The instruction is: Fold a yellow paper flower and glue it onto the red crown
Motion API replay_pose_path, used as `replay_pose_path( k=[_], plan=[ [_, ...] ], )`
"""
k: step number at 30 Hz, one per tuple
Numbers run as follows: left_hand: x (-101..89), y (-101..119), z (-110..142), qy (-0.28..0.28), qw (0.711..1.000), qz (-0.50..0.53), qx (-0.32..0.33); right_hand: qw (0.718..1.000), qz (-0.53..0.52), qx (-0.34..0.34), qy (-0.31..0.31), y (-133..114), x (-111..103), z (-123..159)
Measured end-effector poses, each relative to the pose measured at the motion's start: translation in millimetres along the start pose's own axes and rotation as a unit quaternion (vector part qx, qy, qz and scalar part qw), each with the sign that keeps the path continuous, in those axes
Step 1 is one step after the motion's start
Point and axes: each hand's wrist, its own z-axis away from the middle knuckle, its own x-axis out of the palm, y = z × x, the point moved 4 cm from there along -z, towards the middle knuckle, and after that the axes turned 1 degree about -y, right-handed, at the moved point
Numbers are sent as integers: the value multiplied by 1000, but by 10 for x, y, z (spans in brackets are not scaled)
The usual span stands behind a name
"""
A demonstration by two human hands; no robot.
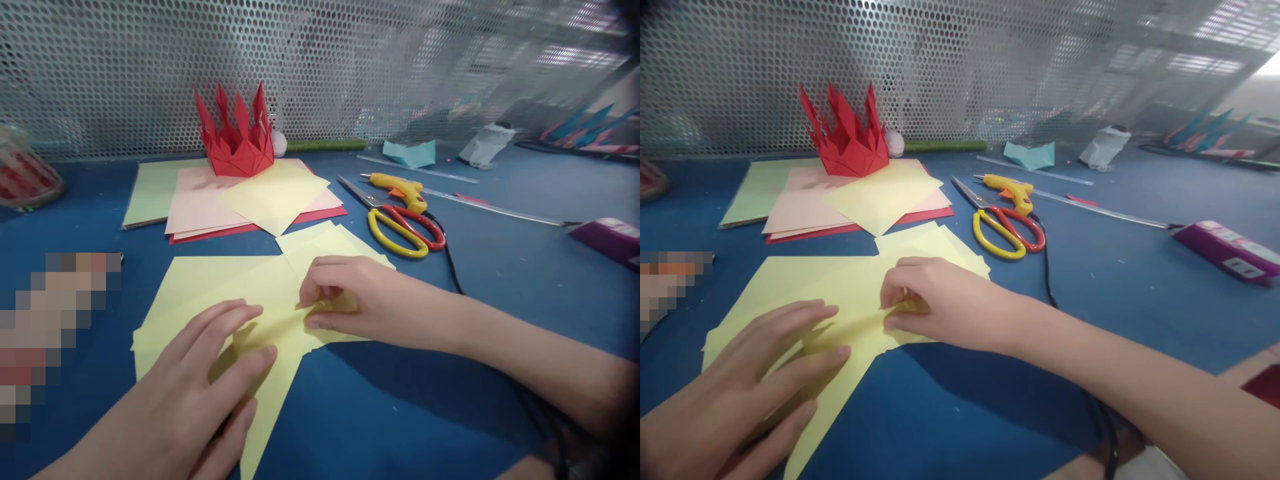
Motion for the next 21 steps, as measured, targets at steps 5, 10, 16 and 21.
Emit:
replay_pose_path(
  k=[5,10,16,21],
  plan=[
    [39,-51,25,-12,995,51,-90,1000,0,-15,22,-82,-3,20],
    [-34,-198,22,43,969,137,-200,994,-90,-25,62,-161,36,52],
    [-41,-237,-65,82,872,343,-340,974,-201,-16,100,-197,83,73],
    [-78,-236,-83,128,851,332,-386,957,-264,67,98,-125,122,56]
  ],
)
